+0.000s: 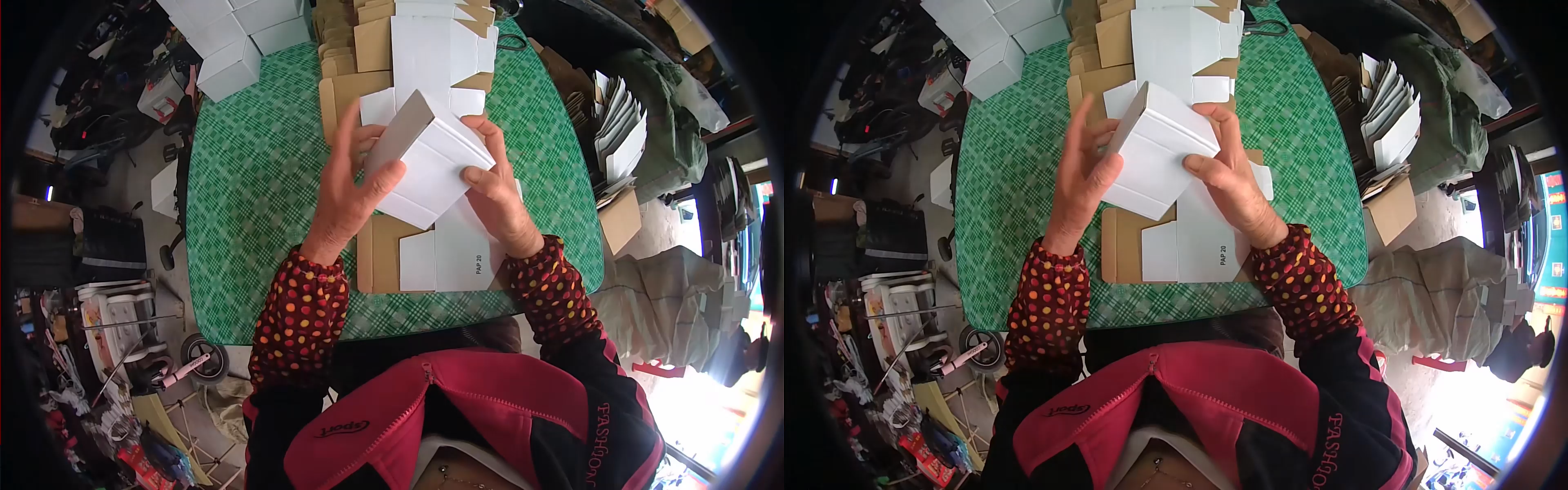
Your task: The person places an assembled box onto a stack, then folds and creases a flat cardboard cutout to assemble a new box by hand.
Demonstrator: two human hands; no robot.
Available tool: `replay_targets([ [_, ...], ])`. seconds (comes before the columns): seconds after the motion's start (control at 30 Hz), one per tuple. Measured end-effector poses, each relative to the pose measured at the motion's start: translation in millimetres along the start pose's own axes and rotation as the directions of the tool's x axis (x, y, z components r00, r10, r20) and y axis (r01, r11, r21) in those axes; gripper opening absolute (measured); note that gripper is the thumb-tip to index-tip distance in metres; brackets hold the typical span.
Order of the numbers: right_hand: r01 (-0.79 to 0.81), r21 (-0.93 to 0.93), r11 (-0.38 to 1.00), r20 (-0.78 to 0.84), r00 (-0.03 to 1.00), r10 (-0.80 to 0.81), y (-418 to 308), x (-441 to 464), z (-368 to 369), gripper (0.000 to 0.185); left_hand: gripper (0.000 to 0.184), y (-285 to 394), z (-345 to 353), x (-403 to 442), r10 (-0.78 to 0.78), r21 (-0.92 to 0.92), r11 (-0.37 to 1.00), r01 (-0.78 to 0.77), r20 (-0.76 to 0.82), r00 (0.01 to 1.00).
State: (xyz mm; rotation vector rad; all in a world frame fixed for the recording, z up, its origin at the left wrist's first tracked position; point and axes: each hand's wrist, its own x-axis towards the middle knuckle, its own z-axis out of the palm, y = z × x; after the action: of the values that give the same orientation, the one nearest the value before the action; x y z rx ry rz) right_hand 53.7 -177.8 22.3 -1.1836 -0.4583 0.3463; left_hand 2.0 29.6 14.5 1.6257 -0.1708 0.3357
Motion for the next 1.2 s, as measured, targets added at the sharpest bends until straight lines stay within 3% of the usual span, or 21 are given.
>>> replay_targets([
  [0.07,-0.018,0.006,1.0,0.017,1.0,0.018,-1,0,0,0.062,0.087,0,-4,-2,-0.058,-0.028,0.998,0.059,0.028,0.998],
  [0.13,-0.027,-0.015,1.0,0.081,0.996,0.028,-2,4,-10,0.065,0.084,7,-8,-2,0.126,0.228,0.965,-0.13,0.035,0.991],
  [0.2,-0.035,-0.04,0.999,0.137,0.99,0.04,-4,4,-19,0.067,0.081,13,-7,0,0.299,0.454,0.836,-0.308,0.093,0.95],
  [0.37,-0.208,-0.104,0.973,-0.039,0.978,0.205,-11,-1,-12,0.073,0.083,15,-3,-2,0.335,0.532,0.744,-0.405,0.228,0.914],
  [0.57,-0.229,-0.375,0.898,-0.05,0.973,0.227,-21,-3,-6,0.073,0.086,7,5,-3,0.402,0.551,0.678,-0.486,0.276,0.873],
  [0.63,-0.161,-0.265,0.951,-0.04,0.987,0.156,-23,-4,-3,0.073,0.087,3,5,-1,0.324,0.339,0.882,-0.328,0.071,0.943],
  [0.7,-0.086,-0.148,0.985,-0.035,0.996,0.082,-23,-3,0,0.074,0.088,0,4,0,0.179,0.065,0.983,-0.173,-0.105,0.978],
  [0.73,-0.084,-0.145,0.986,-0.031,0.996,0.081,-23,-4,1,0.074,0.088,-1,4,-1,0.181,0.069,0.982,-0.174,-0.106,0.978],
  [0.87,0.018,-0.344,0.939,0.049,0.999,-0.001,-17,-8,1,0.076,0.092,-6,6,-5,-0.162,-0.137,0.975,0.172,0.082,0.983],
  [1.07,0.129,-0.449,0.884,0.092,0.991,-0.098,-16,-4,-1,0.076,0.094,2,15,-5,-0.101,-0.211,0.969,0.127,0.128,0.987],
  [1.2,0.012,-0.335,0.942,-0.07,0.997,-0.037,0,-6,-10,0.073,0.096,-11,24,-12,0.188,0.166,0.966,-0.2,0.088,0.978],
])
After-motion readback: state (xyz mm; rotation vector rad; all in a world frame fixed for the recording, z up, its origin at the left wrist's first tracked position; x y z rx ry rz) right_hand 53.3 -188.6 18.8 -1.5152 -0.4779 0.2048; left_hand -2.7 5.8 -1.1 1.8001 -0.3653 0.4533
